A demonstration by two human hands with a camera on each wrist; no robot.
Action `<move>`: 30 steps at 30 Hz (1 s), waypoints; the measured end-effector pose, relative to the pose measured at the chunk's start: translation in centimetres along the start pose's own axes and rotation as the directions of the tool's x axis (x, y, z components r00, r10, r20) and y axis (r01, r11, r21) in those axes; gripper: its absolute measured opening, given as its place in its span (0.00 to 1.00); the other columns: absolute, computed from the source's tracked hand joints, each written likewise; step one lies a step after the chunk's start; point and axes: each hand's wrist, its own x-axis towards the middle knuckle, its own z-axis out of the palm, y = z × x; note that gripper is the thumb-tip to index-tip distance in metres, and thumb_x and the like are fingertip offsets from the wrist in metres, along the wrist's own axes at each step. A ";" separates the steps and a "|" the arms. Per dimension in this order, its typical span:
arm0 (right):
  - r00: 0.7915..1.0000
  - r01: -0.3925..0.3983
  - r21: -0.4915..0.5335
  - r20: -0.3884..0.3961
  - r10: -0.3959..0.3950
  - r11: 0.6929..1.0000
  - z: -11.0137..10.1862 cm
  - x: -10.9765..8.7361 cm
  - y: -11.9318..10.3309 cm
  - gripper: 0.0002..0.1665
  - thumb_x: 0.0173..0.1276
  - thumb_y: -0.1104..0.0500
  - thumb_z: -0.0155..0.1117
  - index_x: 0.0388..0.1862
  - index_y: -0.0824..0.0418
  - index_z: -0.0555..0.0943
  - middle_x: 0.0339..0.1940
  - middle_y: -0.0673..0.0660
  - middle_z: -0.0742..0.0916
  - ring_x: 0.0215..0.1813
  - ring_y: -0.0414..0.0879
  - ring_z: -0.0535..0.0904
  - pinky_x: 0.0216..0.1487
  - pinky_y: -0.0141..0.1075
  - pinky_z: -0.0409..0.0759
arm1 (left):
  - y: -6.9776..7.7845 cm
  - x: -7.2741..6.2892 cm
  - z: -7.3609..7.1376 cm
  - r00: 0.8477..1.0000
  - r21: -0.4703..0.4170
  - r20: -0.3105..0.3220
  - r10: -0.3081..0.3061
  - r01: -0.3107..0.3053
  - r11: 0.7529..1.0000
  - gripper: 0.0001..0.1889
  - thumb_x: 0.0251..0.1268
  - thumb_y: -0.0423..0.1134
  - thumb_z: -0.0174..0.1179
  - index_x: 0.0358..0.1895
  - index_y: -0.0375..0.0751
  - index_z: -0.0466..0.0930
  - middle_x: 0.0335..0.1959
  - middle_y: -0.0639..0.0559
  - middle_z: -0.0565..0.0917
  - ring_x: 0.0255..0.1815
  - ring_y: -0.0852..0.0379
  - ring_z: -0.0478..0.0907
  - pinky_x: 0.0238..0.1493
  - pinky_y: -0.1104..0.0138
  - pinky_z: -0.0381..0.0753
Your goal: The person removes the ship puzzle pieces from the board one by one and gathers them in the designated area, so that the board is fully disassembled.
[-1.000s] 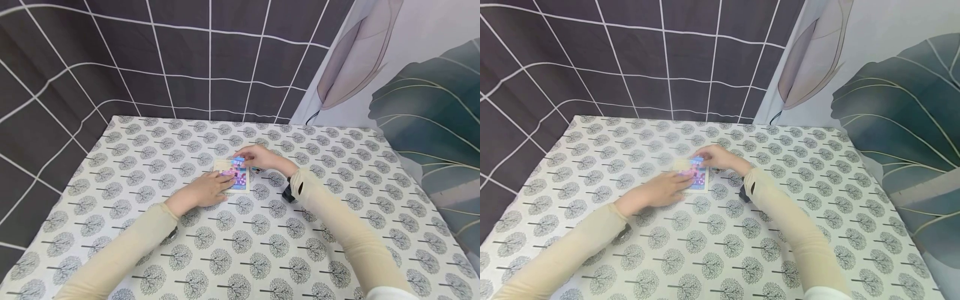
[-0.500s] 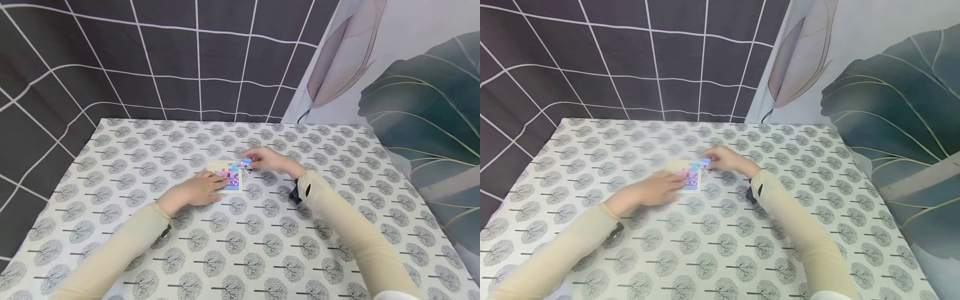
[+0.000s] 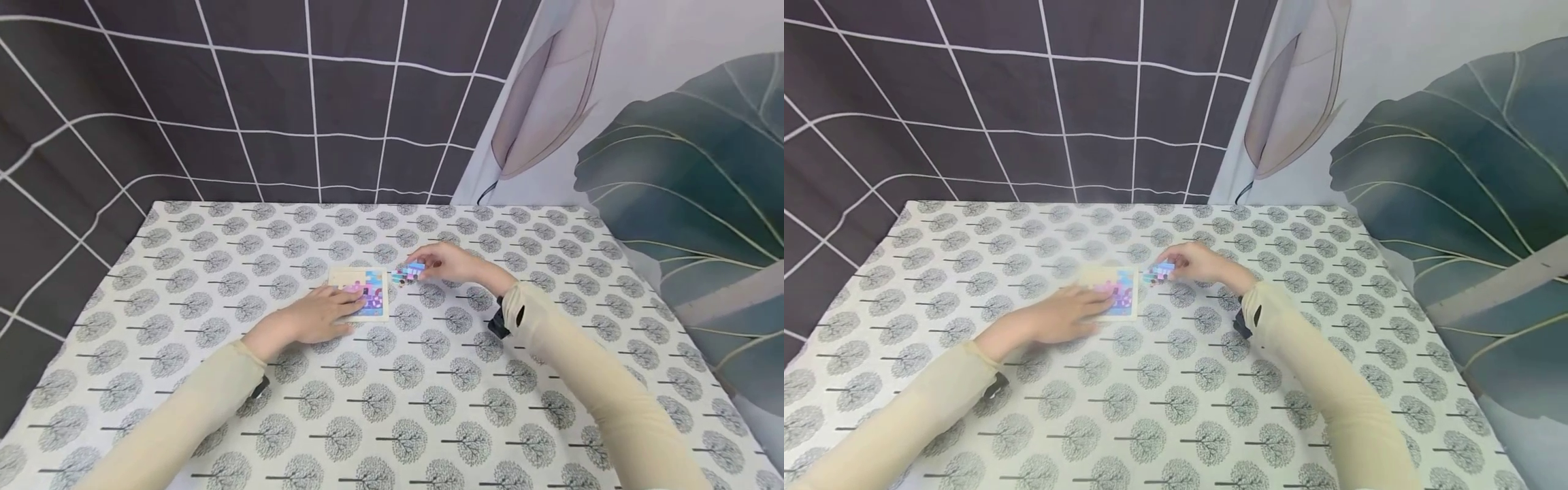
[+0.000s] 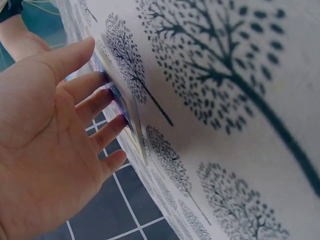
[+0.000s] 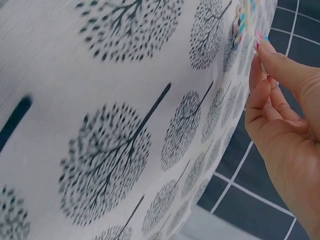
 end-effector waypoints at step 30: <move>0.999 -0.045 -0.042 -0.028 0.044 0.998 0.4 -0.2 2.5 0.19 0.55 0.69 0.68 0.47 0.61 0.81 0.38 0.56 0.83 0.45 0.49 0.78 0.52 0.42 0.79 | 0.4 -0.1 -0.3 0.999 -0.037 -0.005 -0.041 0.041 0.998 0.29 0.71 0.49 0.46 0.70 0.41 0.59 0.73 0.45 0.57 0.71 0.37 0.53 0.70 0.43 0.52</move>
